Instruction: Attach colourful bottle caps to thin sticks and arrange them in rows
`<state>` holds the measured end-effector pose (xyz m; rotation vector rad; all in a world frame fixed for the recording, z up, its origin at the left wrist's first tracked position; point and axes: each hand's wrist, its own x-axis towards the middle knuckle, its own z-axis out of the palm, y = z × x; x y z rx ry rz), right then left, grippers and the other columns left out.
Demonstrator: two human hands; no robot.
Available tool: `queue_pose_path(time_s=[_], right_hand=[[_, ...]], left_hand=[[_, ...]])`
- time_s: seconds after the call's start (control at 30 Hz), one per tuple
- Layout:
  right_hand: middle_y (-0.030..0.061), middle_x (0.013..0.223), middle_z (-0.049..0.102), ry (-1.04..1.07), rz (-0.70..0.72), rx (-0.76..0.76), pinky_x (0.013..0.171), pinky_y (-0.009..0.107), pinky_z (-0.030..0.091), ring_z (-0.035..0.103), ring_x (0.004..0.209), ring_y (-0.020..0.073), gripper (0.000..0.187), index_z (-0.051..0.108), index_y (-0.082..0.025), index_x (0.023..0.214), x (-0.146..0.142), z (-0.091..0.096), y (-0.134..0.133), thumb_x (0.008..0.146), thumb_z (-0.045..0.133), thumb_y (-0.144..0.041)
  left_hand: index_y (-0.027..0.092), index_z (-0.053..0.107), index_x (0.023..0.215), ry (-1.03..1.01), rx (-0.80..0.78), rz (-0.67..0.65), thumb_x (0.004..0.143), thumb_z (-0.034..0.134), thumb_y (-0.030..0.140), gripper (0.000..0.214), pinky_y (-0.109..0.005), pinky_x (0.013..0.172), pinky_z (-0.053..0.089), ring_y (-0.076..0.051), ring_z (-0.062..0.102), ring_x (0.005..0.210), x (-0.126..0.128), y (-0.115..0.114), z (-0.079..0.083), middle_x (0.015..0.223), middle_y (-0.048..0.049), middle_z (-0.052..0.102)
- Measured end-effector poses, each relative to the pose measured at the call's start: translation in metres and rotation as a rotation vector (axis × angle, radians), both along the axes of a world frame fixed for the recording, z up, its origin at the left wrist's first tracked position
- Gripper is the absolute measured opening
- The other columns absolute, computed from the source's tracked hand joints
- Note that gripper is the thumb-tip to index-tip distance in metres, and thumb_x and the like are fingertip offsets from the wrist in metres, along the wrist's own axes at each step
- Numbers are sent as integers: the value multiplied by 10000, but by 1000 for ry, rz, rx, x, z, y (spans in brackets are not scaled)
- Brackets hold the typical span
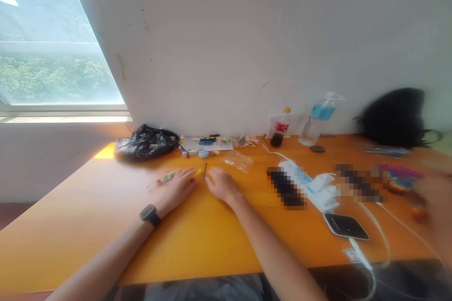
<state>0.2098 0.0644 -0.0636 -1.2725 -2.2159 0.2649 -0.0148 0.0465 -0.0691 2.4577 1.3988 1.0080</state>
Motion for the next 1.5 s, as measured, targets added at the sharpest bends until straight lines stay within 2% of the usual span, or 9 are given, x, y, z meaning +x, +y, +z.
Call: queue_pose_path(time_s=[0.1,0.2,0.37,0.53,0.77,1.03,1.23,1.37,1.5], right_hand=[[156,1478,589,33,117,-20,1165,470,390,516,1394,285,415,623,-187,1393,-4,-12,6,1003,509,-275],[173,1562,505,0,156,-66,1237,517,317,448,1470,298,477,577,-153,1458,-6,-20,8,1006,490,-277],[181,1565,498,30,124,-109,1236,523,337,426,1488,319,519,577,-162,1469,-4,-22,2,987,558,-353],[167,1567,500,32,112,-64,1236,531,332,403,1498,323,491,603,-169,1438,-2,-21,-1,983,567,-349],[148,1405,634,60,122,16,1164,515,406,517,1363,308,317,701,-201,1257,-7,-9,-5,999,552,-308],[117,1099,706,246,116,57,1023,442,465,606,1097,277,220,712,-222,1065,-14,7,-11,1008,534,-337],[78,1020,744,631,142,-275,852,353,534,688,935,238,285,718,-233,1061,-37,8,-23,976,578,-466],[79,984,751,815,165,-377,858,355,555,709,952,245,300,723,-217,1034,-41,4,-21,916,647,-482],[81,919,733,888,114,-443,735,324,553,694,862,230,276,712,-193,960,-36,2,-15,831,711,-436]], left_hand=[[254,474,1535,128,42,-115,1038,497,316,502,-538,1204,369,-327,416,1468,2,0,-3,1614,-102,447],[250,479,1528,203,23,-154,1047,480,369,496,-564,1222,340,-349,381,1494,4,0,-5,1607,-108,453],[224,641,1284,176,72,-18,1012,545,347,313,-569,1165,393,-356,462,1393,4,-4,-1,1397,-135,609],[232,616,1292,125,132,202,986,510,224,324,-531,1109,405,-350,442,1341,-11,-3,6,1375,-111,606],[211,686,861,169,24,429,931,598,321,157,-441,901,436,-327,548,1036,-48,13,2,1075,-110,680],[230,641,946,-128,59,306,955,630,346,117,-339,774,481,-242,626,909,-41,13,14,920,-54,699],[225,711,988,-221,62,28,948,639,301,112,-276,724,513,-161,642,750,-6,-16,29,842,-29,686],[232,713,1213,-233,27,-165,952,590,215,289,-300,840,562,-185,697,909,5,-35,43,1053,-82,721],[229,723,1220,-245,-5,-183,971,549,181,308,-294,845,581,-185,715,951,7,-35,43,1214,-108,714]])
